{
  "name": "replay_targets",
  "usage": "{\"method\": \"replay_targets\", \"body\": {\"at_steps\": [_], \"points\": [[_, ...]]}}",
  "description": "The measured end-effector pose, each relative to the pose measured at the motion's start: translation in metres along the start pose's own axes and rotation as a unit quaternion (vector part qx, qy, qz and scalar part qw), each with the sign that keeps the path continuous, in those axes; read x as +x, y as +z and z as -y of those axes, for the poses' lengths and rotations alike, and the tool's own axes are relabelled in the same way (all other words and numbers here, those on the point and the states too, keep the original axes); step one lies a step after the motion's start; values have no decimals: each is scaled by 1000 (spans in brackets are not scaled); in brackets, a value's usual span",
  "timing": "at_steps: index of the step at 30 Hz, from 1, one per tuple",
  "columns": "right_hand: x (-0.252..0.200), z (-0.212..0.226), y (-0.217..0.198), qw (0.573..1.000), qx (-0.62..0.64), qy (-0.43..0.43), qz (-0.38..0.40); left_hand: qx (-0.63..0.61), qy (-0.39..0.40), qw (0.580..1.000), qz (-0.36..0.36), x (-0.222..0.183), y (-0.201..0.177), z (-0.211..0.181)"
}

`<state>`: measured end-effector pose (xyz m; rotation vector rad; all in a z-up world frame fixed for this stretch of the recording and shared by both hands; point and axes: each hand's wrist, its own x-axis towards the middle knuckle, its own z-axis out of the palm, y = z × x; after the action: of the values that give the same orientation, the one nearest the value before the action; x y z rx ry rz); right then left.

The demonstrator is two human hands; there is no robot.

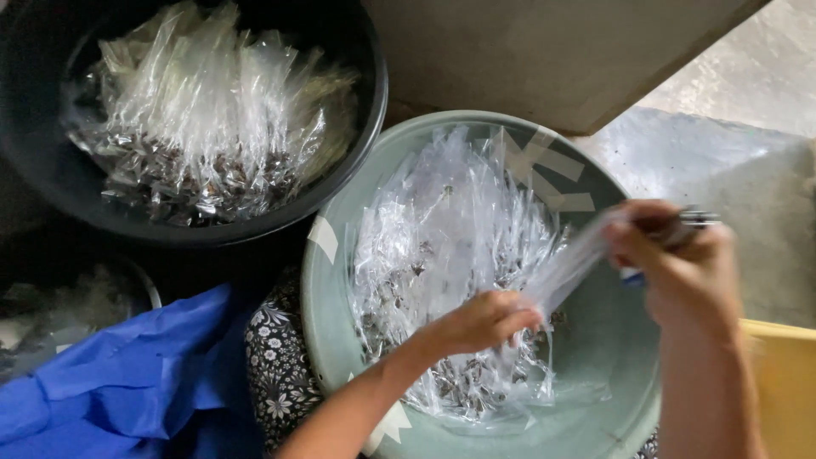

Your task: Stapling small plastic bags to seal them or attach labels.

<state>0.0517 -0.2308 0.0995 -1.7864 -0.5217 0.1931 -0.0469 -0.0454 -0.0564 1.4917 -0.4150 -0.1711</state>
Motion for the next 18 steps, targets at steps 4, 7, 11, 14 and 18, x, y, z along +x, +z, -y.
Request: {"method": "replay_targets", "body": {"at_steps": [4, 7, 11, 14, 18], "points": [[-8, -5, -37, 995, 47, -22, -89, 202, -209, 953, -81, -6, -45, 117], [-14, -9, -37, 994, 32, -13, -105, 354, -279, 855, -258, -9, -102, 179], [-14, -10, -13, 997, -58, -22, -50, 407, -396, 735, -369, 4, -143, 170], [-12, -20, -3, 997, -34, 9, -73, 417, -466, 716, -309, 15, -142, 196], [-12, -33, -4, 997, -6, 19, -70, 352, -313, 774, -424, 17, -116, 195]]}}
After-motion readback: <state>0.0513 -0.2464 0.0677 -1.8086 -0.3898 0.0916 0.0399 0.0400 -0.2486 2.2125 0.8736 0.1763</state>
